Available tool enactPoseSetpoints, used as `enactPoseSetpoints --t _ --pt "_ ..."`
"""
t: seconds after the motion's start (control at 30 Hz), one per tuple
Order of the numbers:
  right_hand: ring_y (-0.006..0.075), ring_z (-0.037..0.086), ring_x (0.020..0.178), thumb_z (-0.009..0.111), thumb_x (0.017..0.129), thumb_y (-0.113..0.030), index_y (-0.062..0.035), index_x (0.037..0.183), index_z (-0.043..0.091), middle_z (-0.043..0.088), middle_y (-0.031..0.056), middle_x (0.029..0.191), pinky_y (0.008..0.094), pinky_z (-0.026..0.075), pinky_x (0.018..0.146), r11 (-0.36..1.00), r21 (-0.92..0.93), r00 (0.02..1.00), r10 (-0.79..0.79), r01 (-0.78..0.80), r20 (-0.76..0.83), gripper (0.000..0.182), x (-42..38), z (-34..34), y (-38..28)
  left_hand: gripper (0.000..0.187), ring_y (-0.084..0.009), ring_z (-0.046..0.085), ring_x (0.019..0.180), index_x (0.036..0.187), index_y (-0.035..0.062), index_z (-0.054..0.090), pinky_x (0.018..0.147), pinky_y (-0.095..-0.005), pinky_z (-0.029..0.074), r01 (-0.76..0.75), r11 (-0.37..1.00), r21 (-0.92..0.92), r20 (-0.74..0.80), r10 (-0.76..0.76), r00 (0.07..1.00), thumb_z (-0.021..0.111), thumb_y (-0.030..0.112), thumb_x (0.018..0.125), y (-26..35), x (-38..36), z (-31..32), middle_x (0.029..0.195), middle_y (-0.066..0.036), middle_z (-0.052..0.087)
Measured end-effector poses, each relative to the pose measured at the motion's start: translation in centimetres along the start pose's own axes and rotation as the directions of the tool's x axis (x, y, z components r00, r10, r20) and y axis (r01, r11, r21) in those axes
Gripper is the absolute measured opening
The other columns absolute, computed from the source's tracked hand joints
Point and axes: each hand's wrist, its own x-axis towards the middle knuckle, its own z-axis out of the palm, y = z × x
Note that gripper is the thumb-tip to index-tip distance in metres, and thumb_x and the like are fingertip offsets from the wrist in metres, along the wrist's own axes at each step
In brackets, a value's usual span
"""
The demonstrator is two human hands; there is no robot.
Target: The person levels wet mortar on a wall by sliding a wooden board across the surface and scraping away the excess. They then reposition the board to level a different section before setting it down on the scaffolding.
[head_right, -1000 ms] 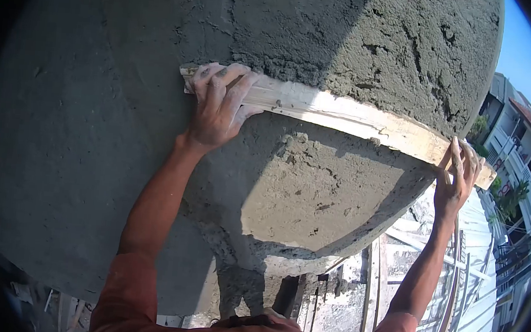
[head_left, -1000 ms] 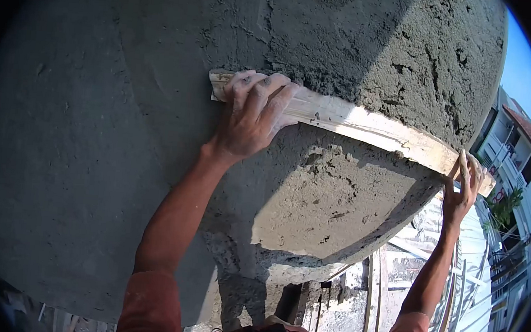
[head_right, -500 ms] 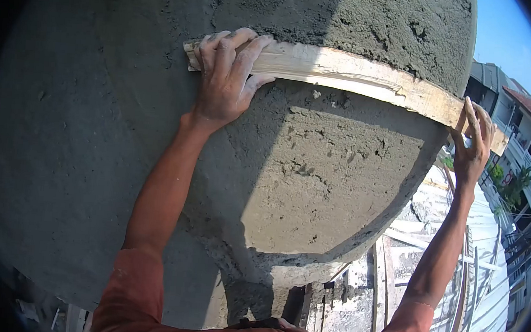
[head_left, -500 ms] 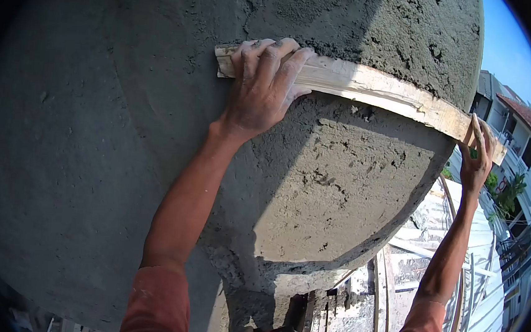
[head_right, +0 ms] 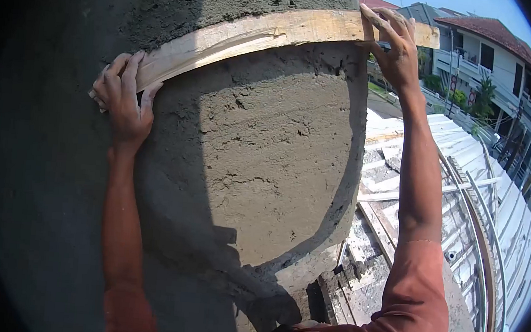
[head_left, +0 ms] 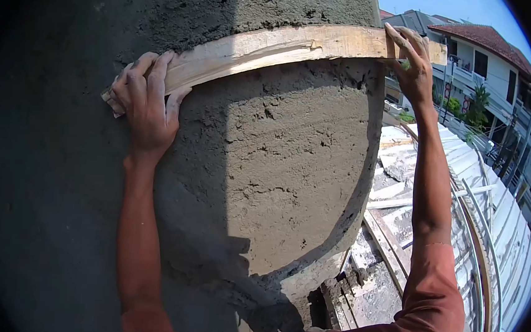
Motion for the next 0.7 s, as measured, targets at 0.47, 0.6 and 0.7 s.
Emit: enactPoseSetpoints --t 0.47,0.6,0.7 --pt "0.0260 0.050 0.116 0.077 0.067 -0.006 -0.0277 0.127 0.057 0.056 0.0036 0.123 0.0507 0.027 0.111 0.998 0.031 0.998 0.060 -0.061 0.035 0.067 -1.0 0.5 -6.5 0.052 -0.0308 0.036 0.109 0.126 0.0066 0.050 0.097 -0.0445 0.026 0.029 0.999 0.013 0.010 -0.029 1.000 0.067 0.017 0.079 -3.1 -4.4 -1.6 0.121 -0.012 0.045" --pt "0.0267 0.051 0.115 0.073 0.074 -0.012 -0.0273 0.130 0.054 0.053 0.0070 0.128 0.0428 0.044 0.099 0.994 0.059 0.995 0.095 -0.096 0.023 0.061 4.2 0.6 -0.5 0.051 -0.0299 0.037 0.108 0.126 0.0098 0.051 0.095 -0.0424 0.028 -0.087 0.995 -0.038 -0.110 0.083 0.991 0.068 0.017 0.079 -4.6 4.1 0.2 0.120 -0.009 0.047" --pt "0.0267 0.051 0.115 0.071 0.076 -0.012 -0.0276 0.130 0.053 0.053 0.0076 0.128 0.0412 0.048 0.094 0.998 0.030 0.999 0.046 -0.046 -0.003 0.060 6.1 0.5 0.1 0.050 -0.0294 0.037 0.107 0.125 0.0112 0.052 0.094 -0.0422 0.029 -0.135 0.991 -0.022 -0.164 0.129 0.978 0.068 0.018 0.079 -4.8 5.3 0.5 0.120 -0.007 0.047"
